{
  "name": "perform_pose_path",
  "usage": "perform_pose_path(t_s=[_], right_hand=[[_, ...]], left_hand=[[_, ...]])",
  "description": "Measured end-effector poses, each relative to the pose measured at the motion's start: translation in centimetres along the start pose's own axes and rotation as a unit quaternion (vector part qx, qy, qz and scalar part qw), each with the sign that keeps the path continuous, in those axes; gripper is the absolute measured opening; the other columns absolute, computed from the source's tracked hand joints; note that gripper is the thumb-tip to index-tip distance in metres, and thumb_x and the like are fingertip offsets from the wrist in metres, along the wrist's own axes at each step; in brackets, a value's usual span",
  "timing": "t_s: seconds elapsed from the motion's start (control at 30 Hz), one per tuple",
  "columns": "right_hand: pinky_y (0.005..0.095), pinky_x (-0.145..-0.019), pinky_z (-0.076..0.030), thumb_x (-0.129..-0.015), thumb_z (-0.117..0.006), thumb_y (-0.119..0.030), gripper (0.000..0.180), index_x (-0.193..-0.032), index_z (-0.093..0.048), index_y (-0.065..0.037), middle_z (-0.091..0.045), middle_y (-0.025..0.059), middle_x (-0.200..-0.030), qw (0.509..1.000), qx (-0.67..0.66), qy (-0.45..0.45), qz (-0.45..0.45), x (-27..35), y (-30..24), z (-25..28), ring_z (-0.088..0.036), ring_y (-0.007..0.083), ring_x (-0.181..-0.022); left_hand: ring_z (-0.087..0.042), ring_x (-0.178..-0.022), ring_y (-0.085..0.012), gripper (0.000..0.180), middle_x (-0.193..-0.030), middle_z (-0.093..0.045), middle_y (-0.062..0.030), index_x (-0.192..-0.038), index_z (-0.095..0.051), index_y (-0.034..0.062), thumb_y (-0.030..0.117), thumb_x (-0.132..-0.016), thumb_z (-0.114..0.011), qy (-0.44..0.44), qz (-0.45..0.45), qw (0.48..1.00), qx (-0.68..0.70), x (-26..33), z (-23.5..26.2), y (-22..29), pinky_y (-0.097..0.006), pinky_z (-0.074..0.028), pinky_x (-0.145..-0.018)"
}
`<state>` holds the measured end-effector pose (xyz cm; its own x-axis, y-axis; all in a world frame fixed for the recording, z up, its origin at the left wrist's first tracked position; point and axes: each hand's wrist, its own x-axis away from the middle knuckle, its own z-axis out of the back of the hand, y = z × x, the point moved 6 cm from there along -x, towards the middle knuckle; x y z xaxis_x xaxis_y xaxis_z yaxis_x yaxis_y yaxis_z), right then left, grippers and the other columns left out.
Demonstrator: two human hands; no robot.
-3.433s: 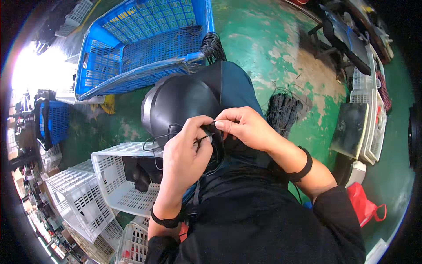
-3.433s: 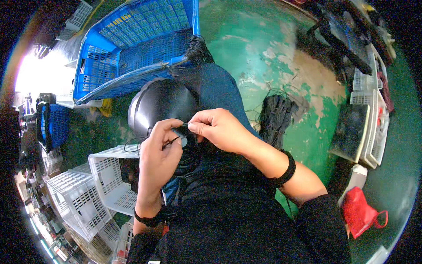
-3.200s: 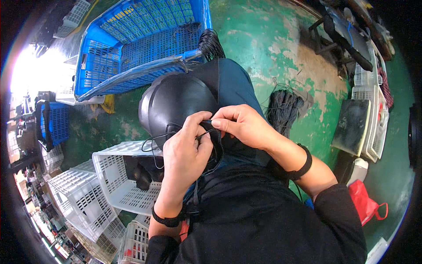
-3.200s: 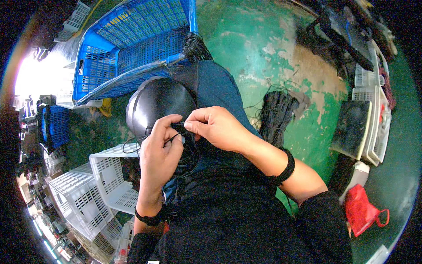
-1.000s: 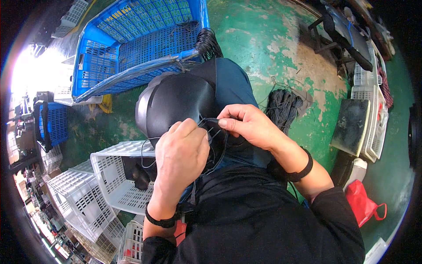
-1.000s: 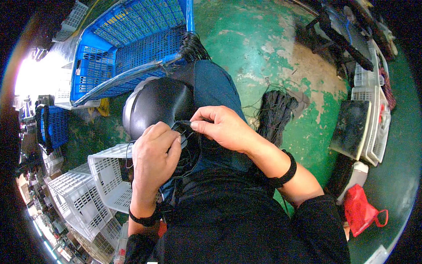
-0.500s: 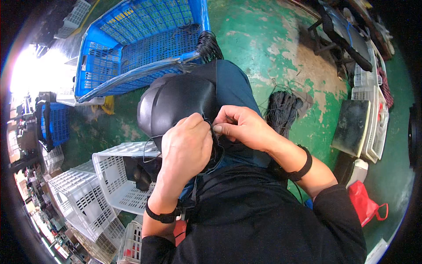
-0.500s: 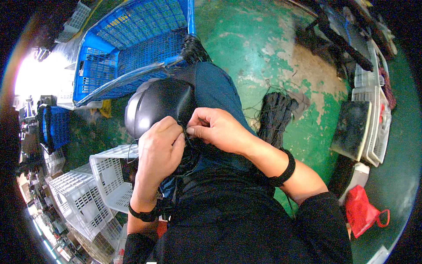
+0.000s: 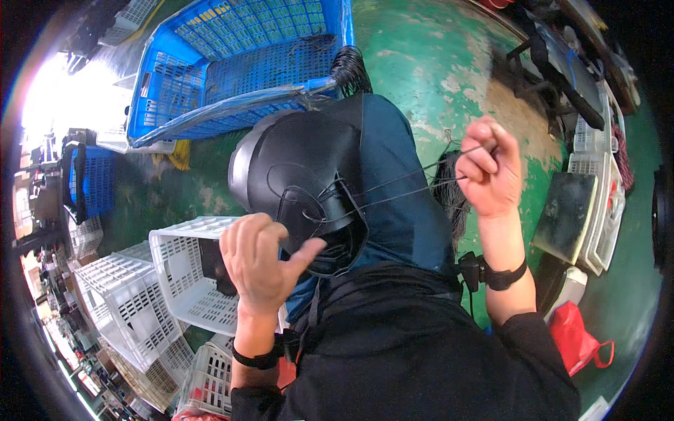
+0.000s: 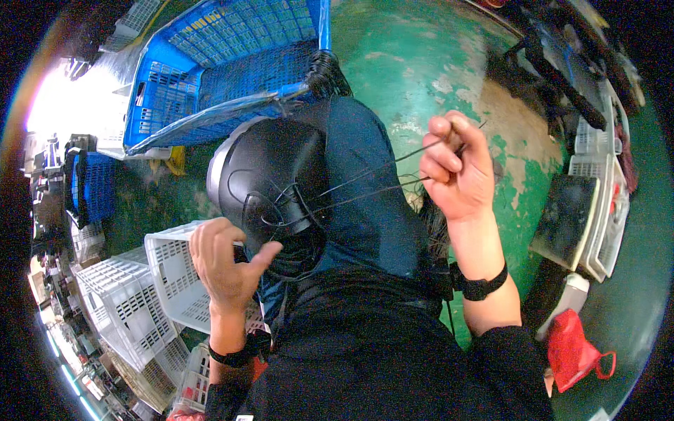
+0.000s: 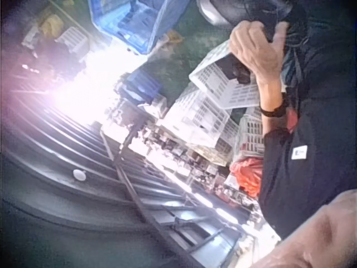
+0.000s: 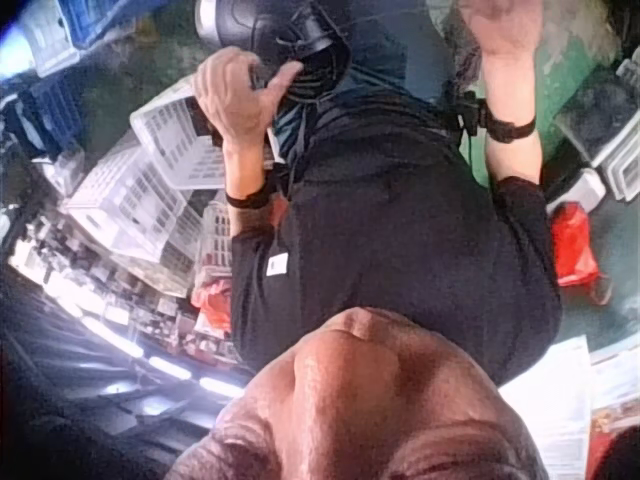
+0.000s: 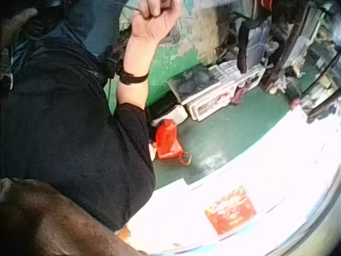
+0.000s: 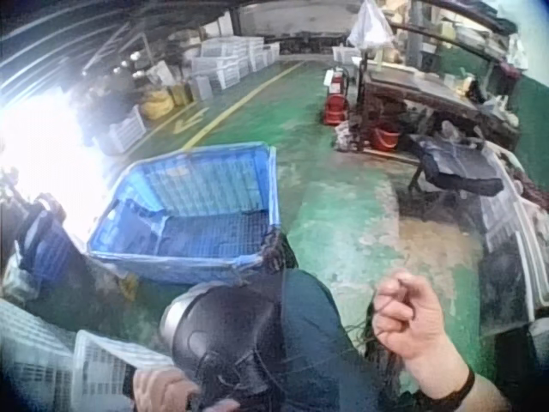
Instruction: Lacing black leather shoe uppers in a manufacturing facility.
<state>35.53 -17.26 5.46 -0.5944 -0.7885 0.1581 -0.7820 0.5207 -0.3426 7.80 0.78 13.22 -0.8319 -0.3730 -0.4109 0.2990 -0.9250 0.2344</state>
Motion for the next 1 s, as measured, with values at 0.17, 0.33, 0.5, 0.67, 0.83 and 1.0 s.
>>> perform_pose_path(t_s=[0.17,0.33,0.5,0.67,0.83,1.0], right_hand=[[0.0302,-0.062,-0.052,-0.09,-0.078,-0.004,0.009,-0.093,-0.069,-0.005,-0.074,0.0058,-0.09,0.905,0.379,-0.191,0.042,2.5,3.2,-8.1,-0.065,0.0145,-0.069],[0.0456,-0.072,-0.056,-0.093,-0.071,-0.016,0.013,-0.104,-0.071,-0.009,-0.067,0.0106,-0.092,0.589,0.72,-0.364,0.049,3.4,11.1,-11.8,-0.07,0.0343,-0.089],[0.043,-0.076,-0.056,-0.091,-0.074,-0.011,0.017,-0.107,-0.07,-0.005,-0.071,0.0138,-0.095,0.615,0.735,-0.278,0.059,0.8,13.9,-10.8,-0.071,0.0359,-0.09],[0.0414,-0.077,-0.056,-0.092,-0.075,-0.012,0.016,-0.105,-0.07,-0.004,-0.073,0.0158,-0.093,0.665,0.711,-0.229,-0.002,-0.2,14.9,-9.6,-0.072,0.0355,-0.09],[0.042,-0.073,-0.055,-0.091,-0.075,-0.011,0.014,-0.102,-0.07,-0.004,-0.072,0.0151,-0.089,0.672,0.706,-0.224,0.001,-0.4,15.3,-9.4,-0.072,0.0355,-0.086],[0.0431,-0.07,-0.054,-0.09,-0.074,-0.009,0.014,-0.101,-0.066,-0.005,-0.071,0.0147,-0.088,0.643,0.734,-0.219,0.025,-0.2,15.7,-9.8,-0.071,0.0358,-0.083]], left_hand=[[-0.063,-0.089,-0.0277,0.032,-0.094,-0.063,-0.0069,-0.091,-0.067,0.0078,0.027,-0.074,-0.087,-0.054,-0.003,0.998,0.027,-1.1,-1.4,1.3,-0.042,-0.046,-0.08],[-0.066,-0.087,-0.034,0.022,-0.098,-0.068,-0.0127,-0.096,-0.07,0.0021,0.009,-0.078,-0.079,-0.059,0.067,0.988,0.125,-1.9,-1.7,0.3,-0.041,-0.054,-0.078],[-0.061,-0.075,-0.0085,0.015,-0.091,-0.069,-0.0042,-0.104,-0.073,-0.0034,-0.004,-0.089,-0.069,-0.066,0.292,0.889,0.348,0.4,-2.4,-3.6,-0.025,-0.05,-0.068],[-0.053,-0.078,-0.0017,0.013,-0.091,-0.065,0.0034,-0.105,-0.072,-0.0048,-0.006,-0.093,-0.067,-0.063,0.377,0.805,0.453,2.5,-3.8,-5.0,-0.018,-0.042,-0.07],[-0.055,-0.08,-0.0012,0.013,-0.093,-0.066,0.0026,-0.106,-0.072,-0.0051,-0.006,-0.094,-0.065,-0.058,0.362,0.799,0.476,2.9,-4.1,-5.1,-0.018,-0.043,-0.072],[-0.06,-0.092,-0.007,0.014,-0.101,-0.067,-0.0033,-0.105,-0.07,-0.0059,-0.009,-0.092,-0.066,-0.062,0.301,0.822,0.479,2.6,-3.8,-4.7,-0.02,-0.047,-0.08]])
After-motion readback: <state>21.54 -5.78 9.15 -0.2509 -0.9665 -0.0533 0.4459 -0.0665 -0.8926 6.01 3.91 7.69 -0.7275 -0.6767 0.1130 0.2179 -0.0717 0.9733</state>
